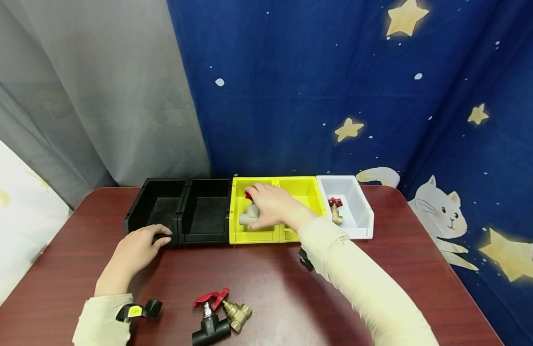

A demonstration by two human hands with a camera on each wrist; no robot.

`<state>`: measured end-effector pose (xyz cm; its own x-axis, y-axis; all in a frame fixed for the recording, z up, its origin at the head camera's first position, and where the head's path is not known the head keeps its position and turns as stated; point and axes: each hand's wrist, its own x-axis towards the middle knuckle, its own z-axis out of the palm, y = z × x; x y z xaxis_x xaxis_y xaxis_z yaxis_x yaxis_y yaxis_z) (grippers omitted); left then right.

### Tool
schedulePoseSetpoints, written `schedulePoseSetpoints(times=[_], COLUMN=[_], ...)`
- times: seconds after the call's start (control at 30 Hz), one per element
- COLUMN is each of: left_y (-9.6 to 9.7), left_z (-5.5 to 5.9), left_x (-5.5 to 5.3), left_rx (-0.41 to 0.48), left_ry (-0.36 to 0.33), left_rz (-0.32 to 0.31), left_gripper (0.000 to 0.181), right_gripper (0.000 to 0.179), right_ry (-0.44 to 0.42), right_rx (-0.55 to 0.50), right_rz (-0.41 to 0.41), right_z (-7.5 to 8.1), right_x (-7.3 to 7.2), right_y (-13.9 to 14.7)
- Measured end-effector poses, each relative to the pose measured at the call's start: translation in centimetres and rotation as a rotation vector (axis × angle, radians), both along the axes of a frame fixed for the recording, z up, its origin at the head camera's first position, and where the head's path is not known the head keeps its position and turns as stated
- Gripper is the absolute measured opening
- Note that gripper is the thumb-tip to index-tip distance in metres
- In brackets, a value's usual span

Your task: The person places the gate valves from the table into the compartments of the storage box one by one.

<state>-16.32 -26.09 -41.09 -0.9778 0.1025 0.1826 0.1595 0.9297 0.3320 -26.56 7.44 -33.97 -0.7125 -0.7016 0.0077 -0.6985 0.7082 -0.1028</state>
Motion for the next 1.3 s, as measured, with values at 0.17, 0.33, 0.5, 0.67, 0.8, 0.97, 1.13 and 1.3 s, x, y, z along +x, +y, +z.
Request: schedulePoseSetpoints(times=[0.17,0.33,0.5,0.67,0.8,0.97,1.13,1.3], left_y=[0.1,0.1,0.1,0.2,0.2,0.2,0.2,0.1], left_z=[0.1,0.1,0.0,0.1,0.3,0.2,0.1,0.2], left_x=[0.0,0.0,-0.1,-0.1,0.0,0.0,0.0,0.0], left_rx=[0.0,-0.005,-0.009,-0.01,-0.01,-0.01,-0.009,-0.008], left_ry=[-0.004,-0.011,-0.01,-0.013,-0.011,-0.004,-0.009,-0.004], left_rz=[0.004,0.008,0.006,0.005,0.005,0.002,0.004,0.003], left_gripper=[0.014,0.015,0.015,0.015,0.015,0.015,0.015,0.014], right_gripper=[0.093,0.092,0.095,0.097,0.097,0.097,0.097,0.098], right_ry=[-0.019,-0.027,-0.024,-0.029,-0.044,-0.041,-0.033,-0.03], right_rx=[0.034,0.088,0.118,0.129,0.146,0.165,0.195,0.229], right_rz=[-0.015,-0.025,-0.029,-0.021,-0.029,-0.034,-0.023,-0.035], right_z=[-0.4,-1.0,-1.6,-2.3,-2.6,-2.9,-3.2,-3.5], right_x=[-0.8,-1.6,-2.0,-2.2,-2.3,-2.2,-2.1,-2.2], right_y=[-0.6,-1.1,-1.4,-1.8,-2.2,-2.5,-2.9,-3.3])
